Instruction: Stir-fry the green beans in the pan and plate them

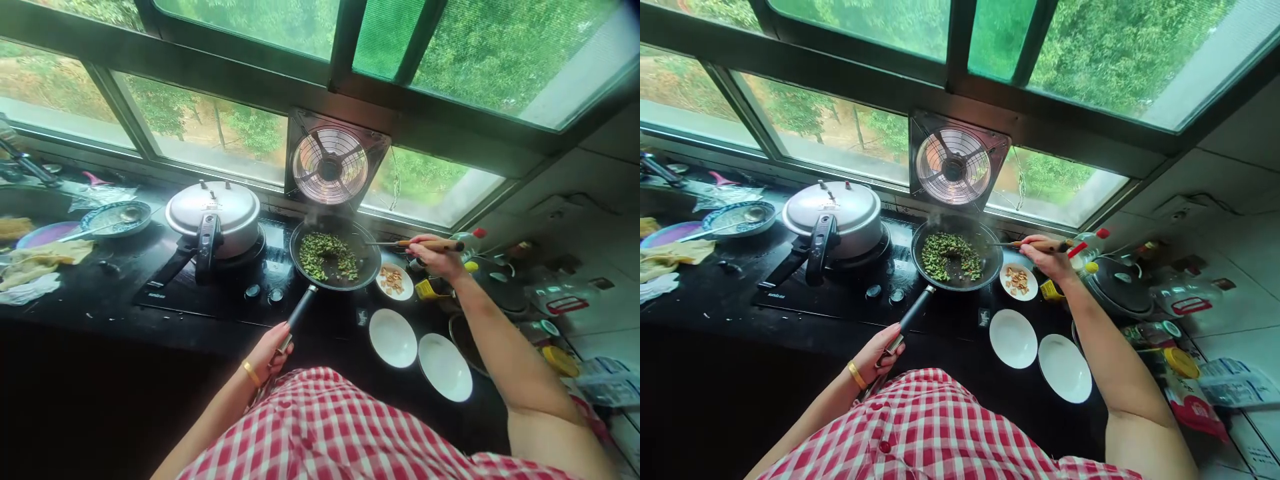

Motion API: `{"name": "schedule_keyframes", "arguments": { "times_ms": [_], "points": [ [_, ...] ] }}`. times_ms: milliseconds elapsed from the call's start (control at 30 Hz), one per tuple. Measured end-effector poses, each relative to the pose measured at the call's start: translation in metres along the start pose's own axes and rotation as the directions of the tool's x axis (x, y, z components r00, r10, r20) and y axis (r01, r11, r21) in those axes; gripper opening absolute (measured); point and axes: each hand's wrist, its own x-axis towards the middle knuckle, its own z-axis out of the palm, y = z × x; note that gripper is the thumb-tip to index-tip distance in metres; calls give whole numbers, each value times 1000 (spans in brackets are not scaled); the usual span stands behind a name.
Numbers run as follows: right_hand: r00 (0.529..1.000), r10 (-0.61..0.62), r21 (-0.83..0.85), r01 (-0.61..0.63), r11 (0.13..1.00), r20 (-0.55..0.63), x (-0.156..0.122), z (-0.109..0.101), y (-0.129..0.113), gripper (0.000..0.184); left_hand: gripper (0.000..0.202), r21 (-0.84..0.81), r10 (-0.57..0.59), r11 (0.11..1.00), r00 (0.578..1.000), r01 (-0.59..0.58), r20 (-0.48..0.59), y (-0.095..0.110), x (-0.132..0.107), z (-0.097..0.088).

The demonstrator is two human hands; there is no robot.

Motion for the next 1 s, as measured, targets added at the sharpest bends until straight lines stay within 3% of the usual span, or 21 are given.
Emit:
{"name": "schedule_keyframes", "arguments": {
  "times_ms": [67,167,267,367,467,533,633,800,933,1000],
  "points": [
    [987,96,95,-84,992,-128,18,-2,11,18,60,12,6,1000,1000,-6,-2,-1,1,-1],
    [952,223,251,-168,953,-209,41,25,29,22,60,24,15,1000,1000,-15,-9,-2,3,-3],
    [960,247,312,-195,930,-134,49,59,39,22,62,16,-5,1000,1000,6,-23,-3,3,-3],
    [972,236,352,-216,911,-14,38,72,32,23,62,2,-13,1000,999,13,-34,-3,2,-3],
    [982,64,306,-118,945,179,12,61,7,25,60,-2,-2,1000,999,2,-43,-4,1,-2],
    [942,-64,176,6,984,328,-8,44,-16,23,58,-8,-1,1000,999,1,-37,-3,0,-1],
    [870,-116,-27,147,989,478,-39,14,-48,20,56,-14,0,1000,1000,-1,-19,-2,-1,1],
    [892,-58,-67,98,993,449,-76,-24,-81,20,55,-13,6,1000,1000,-7,-3,1,-3,1],
    [900,-86,-128,155,980,428,-77,-8,-72,15,53,-16,12,1000,1000,-12,-2,0,-2,0],
    [929,-106,-138,165,977,356,-67,4,-59,17,53,-13,16,1000,1000,-16,2,-1,-1,-1]
  ]
}}
